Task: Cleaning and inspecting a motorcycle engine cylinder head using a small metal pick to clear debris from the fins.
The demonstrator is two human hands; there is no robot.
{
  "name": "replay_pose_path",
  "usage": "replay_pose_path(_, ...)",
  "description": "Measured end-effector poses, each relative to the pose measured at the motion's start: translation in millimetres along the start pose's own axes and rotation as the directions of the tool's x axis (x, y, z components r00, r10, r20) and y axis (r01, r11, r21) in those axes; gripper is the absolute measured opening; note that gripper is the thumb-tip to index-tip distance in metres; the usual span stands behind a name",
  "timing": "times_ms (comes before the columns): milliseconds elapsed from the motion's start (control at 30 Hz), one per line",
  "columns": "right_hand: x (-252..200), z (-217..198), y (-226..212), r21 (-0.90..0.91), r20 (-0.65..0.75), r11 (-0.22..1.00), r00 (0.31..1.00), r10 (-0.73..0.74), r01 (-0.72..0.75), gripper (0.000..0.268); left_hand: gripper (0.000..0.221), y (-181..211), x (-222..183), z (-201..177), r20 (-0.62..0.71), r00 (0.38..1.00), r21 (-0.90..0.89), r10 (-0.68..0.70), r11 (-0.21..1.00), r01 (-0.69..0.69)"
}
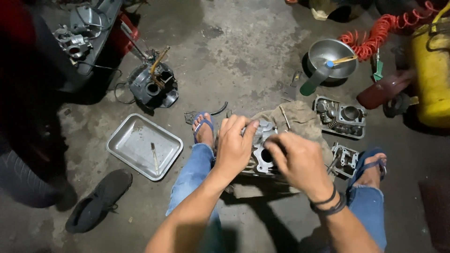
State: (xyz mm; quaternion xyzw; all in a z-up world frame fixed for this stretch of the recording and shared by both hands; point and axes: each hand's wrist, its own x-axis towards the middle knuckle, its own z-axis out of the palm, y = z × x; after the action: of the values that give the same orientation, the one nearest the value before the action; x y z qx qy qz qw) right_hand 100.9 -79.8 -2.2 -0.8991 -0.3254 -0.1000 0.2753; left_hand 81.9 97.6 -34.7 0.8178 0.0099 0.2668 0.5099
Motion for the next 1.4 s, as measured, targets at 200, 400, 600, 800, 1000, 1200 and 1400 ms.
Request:
replay_pose_path(200, -8.8, 6.0, 8.5, -0.212, -0.008, 0.976, 0.998, -0.060, 0.057, 0.012, 0.033, -1.3, -0.4, -1.8, 0.008, 1.000, -0.012, -0.005, 1.000, 0.005)
replay_pose_path(400, -4.6, 2.7, 2.2, -0.199, -0.069, 0.980, 0.997, -0.044, 0.029, 0.011, 0.030, -0.1, 1.5, -2.1, -0.001, 1.000, 0.013, 0.022, 1.000, -0.022)
replay_pose_path(600, -13.5, 14.2, 10.3, -0.220, -0.069, 0.975, 0.997, -0.037, 0.021, 0.011, 0.029, 0.5, 0.6, -0.9, -0.008, 0.999, 0.004, 0.034, 0.999, -0.034)
replay_pose_path(800, -5.4, 1.2, -1.1, -0.154, -0.056, 0.988, 0.998, -0.042, 0.033, 0.010, 0.031, 2.8, 0.2, -3.6, 0.003, 1.000, -0.026, -0.001, 1.000, 0.002)
replay_pose_path(1000, -8.8, 15.0, 11.7, -0.157, -0.055, 0.987, 0.997, -0.045, 0.036, 0.012, 0.030, 4.8, 0.3, -5.4, 0.009, 1.000, -0.009, -0.001, 1.000, 0.001)
replay_pose_path(1200, -4.3, 4.1, -1.1, -0.040, -0.006, 0.999, 1.000, -0.018, 0.018, 0.014, 0.032, 6.3, -0.4, -6.9, 0.019, 1.000, -0.012, 0.007, 1.000, -0.006)
replay_pose_path(1400, -4.4, 5.5, 2.7, -0.002, -0.019, 1.000, 1.000, -0.014, 0.014, 0.012, 0.034, 1.8, 1.9, -3.8, 0.024, 1.000, -0.001, 0.004, 1.000, -0.004)
